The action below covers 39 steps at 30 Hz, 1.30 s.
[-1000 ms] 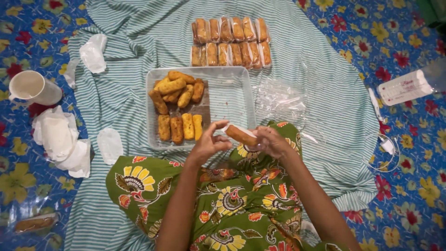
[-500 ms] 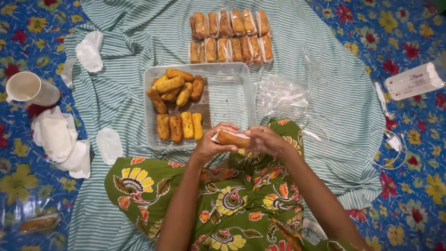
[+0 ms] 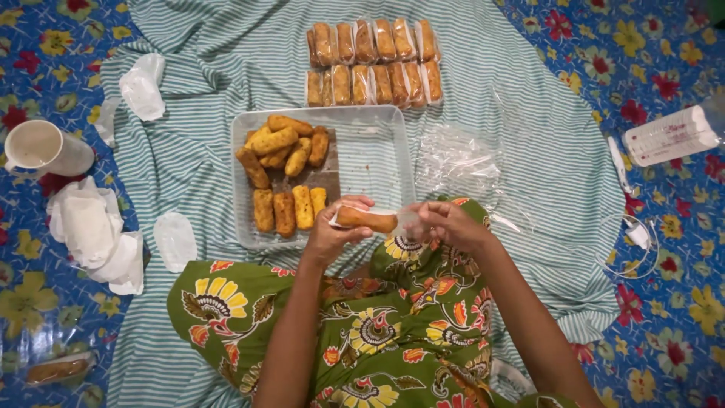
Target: Wrapping individual fried snacks in small paper sheets
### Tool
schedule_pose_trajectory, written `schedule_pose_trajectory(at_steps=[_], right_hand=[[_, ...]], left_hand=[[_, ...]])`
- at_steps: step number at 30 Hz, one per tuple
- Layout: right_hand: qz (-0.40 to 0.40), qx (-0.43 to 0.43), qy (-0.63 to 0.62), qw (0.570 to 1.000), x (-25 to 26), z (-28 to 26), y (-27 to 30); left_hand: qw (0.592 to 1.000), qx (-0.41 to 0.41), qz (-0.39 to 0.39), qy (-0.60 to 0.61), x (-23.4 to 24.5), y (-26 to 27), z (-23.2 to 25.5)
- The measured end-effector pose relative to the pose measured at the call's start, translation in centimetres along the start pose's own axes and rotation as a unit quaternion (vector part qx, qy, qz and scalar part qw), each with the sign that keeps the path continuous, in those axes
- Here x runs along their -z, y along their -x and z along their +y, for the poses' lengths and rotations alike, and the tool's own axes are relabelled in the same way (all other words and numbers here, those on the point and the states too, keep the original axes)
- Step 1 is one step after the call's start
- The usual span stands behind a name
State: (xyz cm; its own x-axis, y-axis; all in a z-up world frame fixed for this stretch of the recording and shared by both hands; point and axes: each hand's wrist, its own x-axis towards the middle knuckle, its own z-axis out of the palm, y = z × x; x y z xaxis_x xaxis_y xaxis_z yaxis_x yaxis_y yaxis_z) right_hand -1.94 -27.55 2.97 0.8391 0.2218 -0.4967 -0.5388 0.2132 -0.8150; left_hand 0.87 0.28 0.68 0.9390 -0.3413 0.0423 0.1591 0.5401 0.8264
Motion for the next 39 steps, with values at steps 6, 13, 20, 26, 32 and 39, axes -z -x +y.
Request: schedule_pose_trajectory(at_steps=[6,13,20,26,32,39], right_hand=[[-0.007,0.024,-0.031,0.999,2.7,2.1,-0.3],[0.078,0.021,0.003,0.997,0.4,-0.3,1.5],[-0.033,0.133,0.325,0.936,-5.6,-4.9,2.3],[-0.107,0.136,0.439,0.882,-8.7,-2.0,0.5],[-0.113,0.113,0.437,0.885,-8.7,-0.2,1.1],[-0.117,0.072,0.447,0.884,-9.8,-1.7,3.3]], left_hand=[[0.999,-0.002,0.011,0.045,0.3,0.0,-1.0],[0.999,-0.001,0.021,0.033,0.0,0.6,0.0],[0.999,0.007,-0.020,-0.030,-0.6,1.0,0.0],[0.992,-0.026,-0.076,-0.097,-0.1,2.0,-1.0],[0.992,0.014,-0.073,-0.104,0.4,2.0,-1.6],[0.992,0.103,-0.034,-0.068,0.9,1.2,-1.9]])
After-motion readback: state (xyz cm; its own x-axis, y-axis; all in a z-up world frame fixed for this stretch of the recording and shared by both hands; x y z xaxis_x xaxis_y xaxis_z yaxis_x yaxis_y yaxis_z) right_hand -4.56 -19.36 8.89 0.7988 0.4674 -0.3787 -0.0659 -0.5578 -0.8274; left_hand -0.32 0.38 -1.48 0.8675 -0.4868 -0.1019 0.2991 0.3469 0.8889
